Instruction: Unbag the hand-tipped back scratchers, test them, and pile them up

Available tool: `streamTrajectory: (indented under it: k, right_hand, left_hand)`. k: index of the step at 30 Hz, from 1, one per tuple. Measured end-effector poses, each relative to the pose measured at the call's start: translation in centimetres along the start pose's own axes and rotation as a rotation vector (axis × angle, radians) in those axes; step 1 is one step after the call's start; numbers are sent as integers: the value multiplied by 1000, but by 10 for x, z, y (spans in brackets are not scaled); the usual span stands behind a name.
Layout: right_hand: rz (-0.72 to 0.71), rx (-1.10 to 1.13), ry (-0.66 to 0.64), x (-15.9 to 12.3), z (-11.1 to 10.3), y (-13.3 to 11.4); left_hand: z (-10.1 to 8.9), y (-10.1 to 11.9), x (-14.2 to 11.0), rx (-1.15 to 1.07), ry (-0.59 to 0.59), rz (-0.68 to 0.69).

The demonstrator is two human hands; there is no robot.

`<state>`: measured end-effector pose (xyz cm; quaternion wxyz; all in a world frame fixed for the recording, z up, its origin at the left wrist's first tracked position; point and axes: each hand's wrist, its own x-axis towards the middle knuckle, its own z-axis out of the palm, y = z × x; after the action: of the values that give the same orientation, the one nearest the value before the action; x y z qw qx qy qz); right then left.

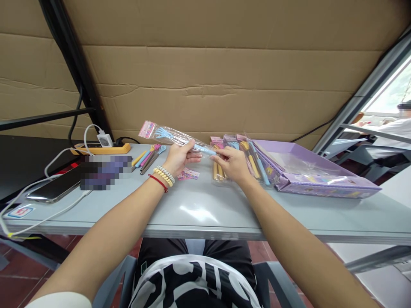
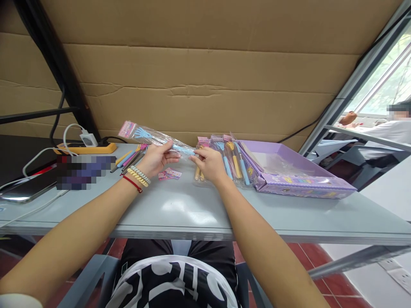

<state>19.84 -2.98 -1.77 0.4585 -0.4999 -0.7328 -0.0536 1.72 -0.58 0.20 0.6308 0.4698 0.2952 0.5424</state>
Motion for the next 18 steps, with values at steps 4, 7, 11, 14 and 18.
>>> streamTrajectory:
  k: [4, 7, 11, 14, 18]
  right_hand:
    - [3, 62, 27, -1, -2, -3]
    - [79, 184, 94, 0, -6, -3]
    - [218, 435, 168, 2, -13, 3]
    - [299, 615, 181, 4, -16, 6]
    - [431, 855, 376, 12, -21, 4]
  left_hand:
    - [-1, 6, 1, -6, 48, 17]
    - [-10, 18, 6, -121, 253, 111]
    - [-29, 32, 18, -204, 470, 225]
    - [-39, 32, 25, -189, 545, 227]
    - [-46, 29, 30, -177, 600, 213]
